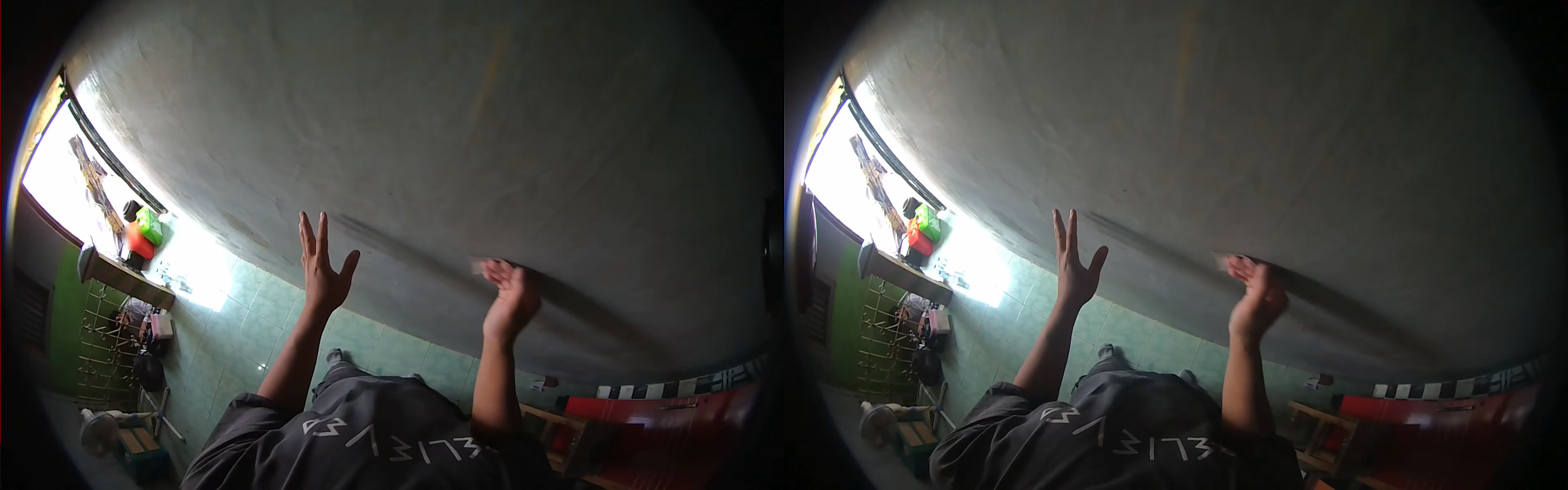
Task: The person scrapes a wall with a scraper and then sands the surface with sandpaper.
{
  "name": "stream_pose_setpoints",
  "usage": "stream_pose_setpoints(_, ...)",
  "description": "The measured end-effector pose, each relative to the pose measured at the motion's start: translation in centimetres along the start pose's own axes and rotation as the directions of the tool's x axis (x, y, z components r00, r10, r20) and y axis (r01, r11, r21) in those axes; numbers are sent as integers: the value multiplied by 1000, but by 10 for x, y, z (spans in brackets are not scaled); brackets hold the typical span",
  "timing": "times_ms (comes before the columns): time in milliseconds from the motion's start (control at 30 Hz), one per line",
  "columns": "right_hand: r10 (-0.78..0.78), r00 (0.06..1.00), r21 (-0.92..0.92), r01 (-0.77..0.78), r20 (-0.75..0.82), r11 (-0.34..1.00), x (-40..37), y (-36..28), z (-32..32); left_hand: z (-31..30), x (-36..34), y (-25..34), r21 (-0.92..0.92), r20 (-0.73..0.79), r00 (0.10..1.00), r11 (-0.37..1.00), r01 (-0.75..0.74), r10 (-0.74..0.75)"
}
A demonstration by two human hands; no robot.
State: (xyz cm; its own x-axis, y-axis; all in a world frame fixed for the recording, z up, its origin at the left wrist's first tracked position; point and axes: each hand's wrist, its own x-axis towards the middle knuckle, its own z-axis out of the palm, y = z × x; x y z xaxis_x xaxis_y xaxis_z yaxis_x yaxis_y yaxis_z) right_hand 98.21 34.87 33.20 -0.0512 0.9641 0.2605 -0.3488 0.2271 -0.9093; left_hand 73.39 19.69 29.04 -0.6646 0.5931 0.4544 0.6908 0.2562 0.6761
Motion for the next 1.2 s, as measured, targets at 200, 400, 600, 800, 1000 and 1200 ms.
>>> stream_pose_setpoints(200, -36, 996, -16, 35, -77, 999, -3, 7, 34, -42, 50, -66, -33, -56, 998, 998, -43, 42)
stream_pose_setpoints(400, -6, 968, -82, -15, -252, 997, -25, 11, 127, -93, 90, -137, -39, -77, 997, 999, -21, 18)
stream_pose_setpoints(600, -224, 973, -280, 201, -50, 939, -53, 51, 199, -114, 120, -176, -94, -13, 995, 991, -98, 97)
stream_pose_setpoints(800, -67, 850, -89, 24, -523, 996, -31, 41, 156, -137, 151, -209, -148, -60, 995, 985, -89, 81)
stream_pose_setpoints(1000, -422, 889, -473, 453, 178, 755, -65, 54, 274, -132, 149, -211, -185, -38, 996, 979, -83, 78)
stream_pose_setpoints(1200, -174, 888, -202, 94, -425, 975, -37, 34, 207, -135, 137, -223, -254, 32, 995, 963, -86, 97)
